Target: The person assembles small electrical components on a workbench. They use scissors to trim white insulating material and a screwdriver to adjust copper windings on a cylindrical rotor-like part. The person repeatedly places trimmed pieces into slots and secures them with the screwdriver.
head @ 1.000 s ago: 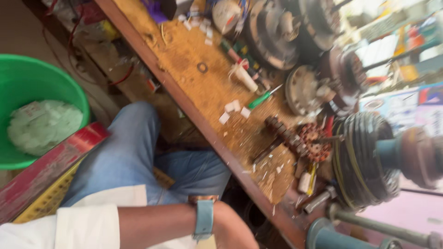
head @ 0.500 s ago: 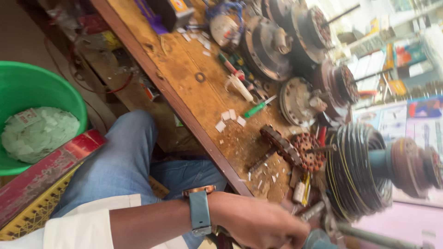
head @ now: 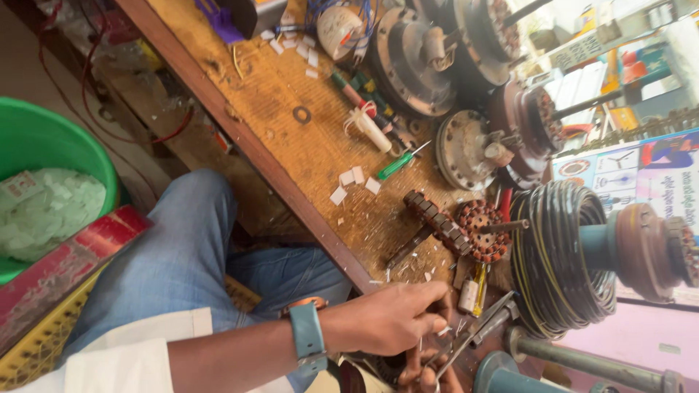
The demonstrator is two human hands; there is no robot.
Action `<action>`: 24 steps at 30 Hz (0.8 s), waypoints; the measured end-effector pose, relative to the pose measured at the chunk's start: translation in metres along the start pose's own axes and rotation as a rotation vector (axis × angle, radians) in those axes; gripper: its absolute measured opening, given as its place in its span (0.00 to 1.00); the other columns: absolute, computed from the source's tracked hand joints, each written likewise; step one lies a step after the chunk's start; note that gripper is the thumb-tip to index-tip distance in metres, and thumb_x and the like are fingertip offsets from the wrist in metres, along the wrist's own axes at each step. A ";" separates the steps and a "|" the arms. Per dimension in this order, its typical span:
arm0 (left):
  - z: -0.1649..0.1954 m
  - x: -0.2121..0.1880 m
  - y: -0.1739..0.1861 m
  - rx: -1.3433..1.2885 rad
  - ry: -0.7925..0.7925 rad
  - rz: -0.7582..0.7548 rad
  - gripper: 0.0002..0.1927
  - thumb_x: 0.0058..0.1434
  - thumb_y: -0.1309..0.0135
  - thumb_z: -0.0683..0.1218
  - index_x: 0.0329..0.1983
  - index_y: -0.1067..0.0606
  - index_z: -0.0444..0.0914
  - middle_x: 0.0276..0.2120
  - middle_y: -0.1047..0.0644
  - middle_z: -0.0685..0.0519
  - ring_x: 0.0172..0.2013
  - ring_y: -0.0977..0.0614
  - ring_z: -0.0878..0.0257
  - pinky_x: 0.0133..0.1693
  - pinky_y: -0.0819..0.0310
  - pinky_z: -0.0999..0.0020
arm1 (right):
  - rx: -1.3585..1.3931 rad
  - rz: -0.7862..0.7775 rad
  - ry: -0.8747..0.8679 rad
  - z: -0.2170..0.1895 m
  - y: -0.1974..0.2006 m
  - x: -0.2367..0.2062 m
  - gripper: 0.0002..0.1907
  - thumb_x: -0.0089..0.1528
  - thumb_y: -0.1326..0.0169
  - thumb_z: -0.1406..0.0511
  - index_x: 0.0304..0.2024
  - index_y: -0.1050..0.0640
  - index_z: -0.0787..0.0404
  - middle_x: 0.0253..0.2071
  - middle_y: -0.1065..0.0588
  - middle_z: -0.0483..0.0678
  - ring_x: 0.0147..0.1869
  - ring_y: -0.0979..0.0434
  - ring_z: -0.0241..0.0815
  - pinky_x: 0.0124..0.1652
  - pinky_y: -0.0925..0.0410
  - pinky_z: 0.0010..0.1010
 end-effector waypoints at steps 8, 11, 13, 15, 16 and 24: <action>0.011 0.017 0.011 -0.392 0.419 0.078 0.07 0.70 0.56 0.43 0.44 0.34 0.34 0.30 0.24 0.47 0.23 0.17 0.61 0.23 0.20 0.67 | 0.123 -0.191 -0.149 -0.078 -0.091 -0.022 0.41 0.53 0.32 0.57 0.61 0.34 0.69 0.29 0.26 0.55 0.18 0.29 0.39 0.18 0.35 0.27; 0.021 0.018 0.022 -0.322 0.364 0.121 0.06 0.69 0.54 0.42 0.43 0.34 0.34 0.31 0.25 0.49 0.23 0.15 0.62 0.20 0.25 0.66 | 0.120 -0.212 -0.253 -0.093 -0.118 -0.024 0.46 0.48 0.27 0.55 0.59 0.32 0.77 0.33 0.28 0.57 0.21 0.28 0.40 0.16 0.37 0.28; 0.022 0.017 0.028 -0.306 0.355 0.140 0.05 0.67 0.52 0.41 0.42 0.32 0.34 0.30 0.23 0.48 0.21 0.16 0.64 0.21 0.24 0.68 | 0.153 -0.268 -0.239 -0.102 -0.128 -0.024 0.51 0.43 0.24 0.53 0.59 0.33 0.74 0.35 0.29 0.54 0.20 0.28 0.38 0.16 0.38 0.25; 0.021 0.014 0.035 -0.313 0.336 0.185 0.05 0.65 0.49 0.40 0.41 0.29 0.33 0.29 0.21 0.48 0.19 0.18 0.64 0.20 0.24 0.68 | 0.207 -0.323 -0.245 -0.104 -0.140 -0.023 0.55 0.40 0.23 0.51 0.60 0.33 0.73 0.37 0.29 0.53 0.19 0.28 0.36 0.16 0.39 0.23; 0.019 0.014 0.039 -0.331 0.317 0.214 0.05 0.64 0.48 0.40 0.40 0.28 0.33 0.30 0.20 0.49 0.18 0.20 0.64 0.19 0.25 0.68 | 0.238 -0.342 -0.256 -0.105 -0.144 -0.023 0.56 0.39 0.23 0.51 0.61 0.33 0.73 0.37 0.29 0.54 0.19 0.29 0.35 0.16 0.40 0.22; 0.010 0.009 0.057 0.007 0.271 0.409 0.07 0.57 0.39 0.45 0.34 0.20 0.36 0.27 0.16 0.52 0.26 0.15 0.65 0.29 0.20 0.68 | 0.123 -0.398 -0.328 -0.108 -0.168 -0.021 0.61 0.33 0.22 0.47 0.60 0.30 0.75 0.35 0.28 0.51 0.20 0.31 0.31 0.18 0.42 0.19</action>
Point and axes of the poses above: each hand's wrist, its own x-axis towards the middle knuckle, its own y-axis out of the back of the hand, z = x × y, the point moved 3 cm from there along x, towards the middle knuckle
